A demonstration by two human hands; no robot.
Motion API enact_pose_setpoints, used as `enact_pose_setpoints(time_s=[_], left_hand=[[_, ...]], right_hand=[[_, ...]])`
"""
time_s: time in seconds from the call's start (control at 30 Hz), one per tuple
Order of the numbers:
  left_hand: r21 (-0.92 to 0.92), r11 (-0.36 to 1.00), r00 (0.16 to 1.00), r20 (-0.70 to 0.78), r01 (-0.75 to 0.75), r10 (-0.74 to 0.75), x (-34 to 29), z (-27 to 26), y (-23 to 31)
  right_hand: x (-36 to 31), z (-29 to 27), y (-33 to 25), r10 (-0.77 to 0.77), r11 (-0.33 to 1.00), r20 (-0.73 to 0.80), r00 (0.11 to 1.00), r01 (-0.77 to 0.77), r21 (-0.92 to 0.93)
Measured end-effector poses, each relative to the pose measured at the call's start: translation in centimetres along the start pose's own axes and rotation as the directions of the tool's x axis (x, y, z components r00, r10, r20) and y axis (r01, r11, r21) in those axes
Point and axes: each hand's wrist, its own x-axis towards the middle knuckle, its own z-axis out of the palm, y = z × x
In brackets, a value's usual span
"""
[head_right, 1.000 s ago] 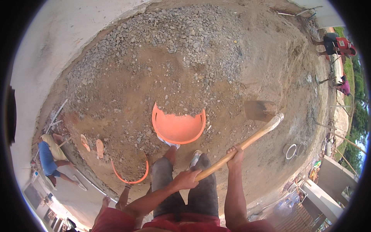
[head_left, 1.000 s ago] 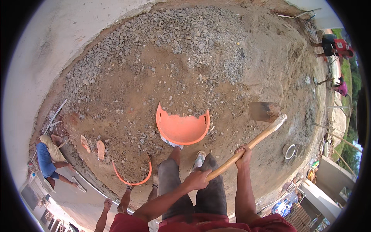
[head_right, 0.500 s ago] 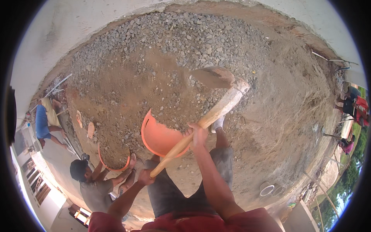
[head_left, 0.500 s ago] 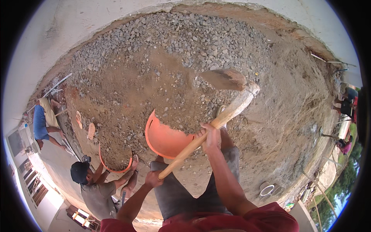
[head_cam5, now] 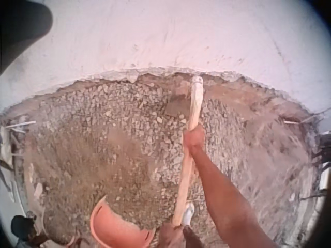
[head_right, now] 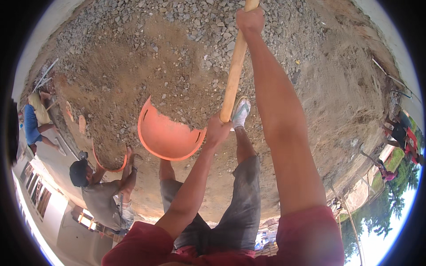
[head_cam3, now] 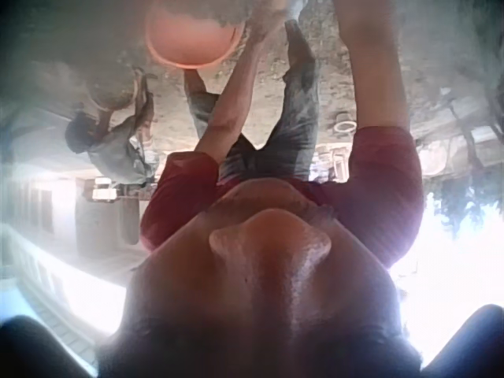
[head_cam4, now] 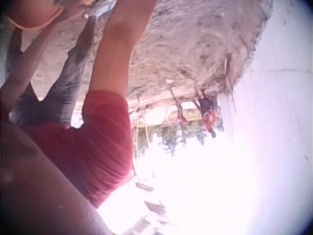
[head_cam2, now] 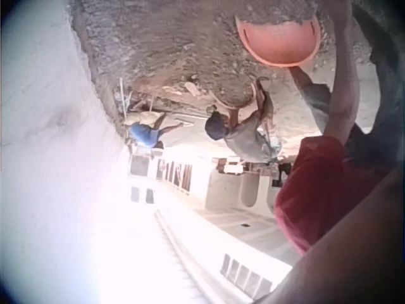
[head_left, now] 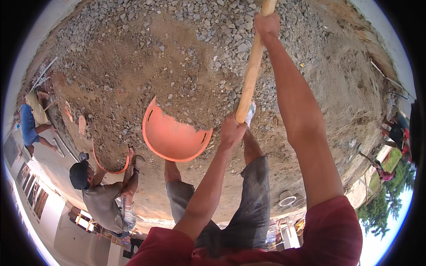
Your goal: The person uses a hoe to scrape and move gravel into a plastic scoop and then picks up the scoop to relocate the material.
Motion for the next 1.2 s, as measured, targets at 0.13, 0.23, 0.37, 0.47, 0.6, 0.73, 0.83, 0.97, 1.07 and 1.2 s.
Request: enact_pose_setpoints(time_s=[0.13, 0.23, 0.37, 0.47, 0.6, 0.73, 0.83, 0.97, 1.07, 1.2], left_hand=[[-0.004, 1.0, 0.998, 0.06, 0.005, -0.005, -3.3, -6.5, -0.6], [0.209, 0.978, 0.998, 0.058, 0.026, -0.039, -8.6, -12.1, -2.2], [0.435, 0.899, 0.987, 0.12, 0.047, -0.11, -11.5, -17.7, -6.5], [0.459, 0.888, 0.994, 0.092, 0.015, -0.064, -14.3, -22.1, -12.6], [0.508, 0.856, 0.967, 0.158, 0.094, -0.2, -20.2, -29.1, -20.8], [0.553, 0.817, 0.979, 0.017, 0.161, -0.204, -28.6, -36.4, -30.7], [0.627, 0.748, 0.966, -0.033, 0.22, -0.256, -32.3, -37.9, -32.2], [0.708, 0.699, 0.981, 0.041, 0.105, -0.189, -31.5, -34.4, -25.8], [0.64, 0.768, 0.998, 0.051, -0.017, -0.021, -25.2, -24.6, -19.4], [0.539, 0.816, 0.973, 0.193, -0.21, 0.123, -11.0, -3.4, -8.9]], right_hand=[[-3.7, 3.2, 0.9, 0.074, 0.997, 0.006, 0.997, -0.074, 0.007], [-9.0, 4.6, 3.9, 0.356, 0.923, 0.04, 0.934, -0.358, 0.142], [-15.7, 7.3, 8.3, 0.517, 0.826, 0.099, 0.85, -0.526, 0.201], [-21.4, 10.5, 11.0, 0.497, 0.804, 0.135, 0.857, -0.514, 0.3], [-34.5, 16.5, 13.5, 0.564, 0.712, 0.227, 0.794, -0.607, 0.354], [-48.6, 20.2, 11.4, 0.643, 0.495, 0.457, 0.614, -0.789, 0.364], [-53.0, 18.7, 10.9, 0.642, 0.236, 0.607, 0.468, -0.874, 0.424], [-50.0, 10.2, 10.6, 0.584, 0.197, 0.587, 0.561, -0.799, 0.567], [-39.1, 0.7, 10.8, 0.578, 0.345, 0.404, 0.709, -0.661, 0.667], [-17.1, -13.3, 15.2, 0.552, 0.608, -0.048, 0.832, -0.363, 0.706]])
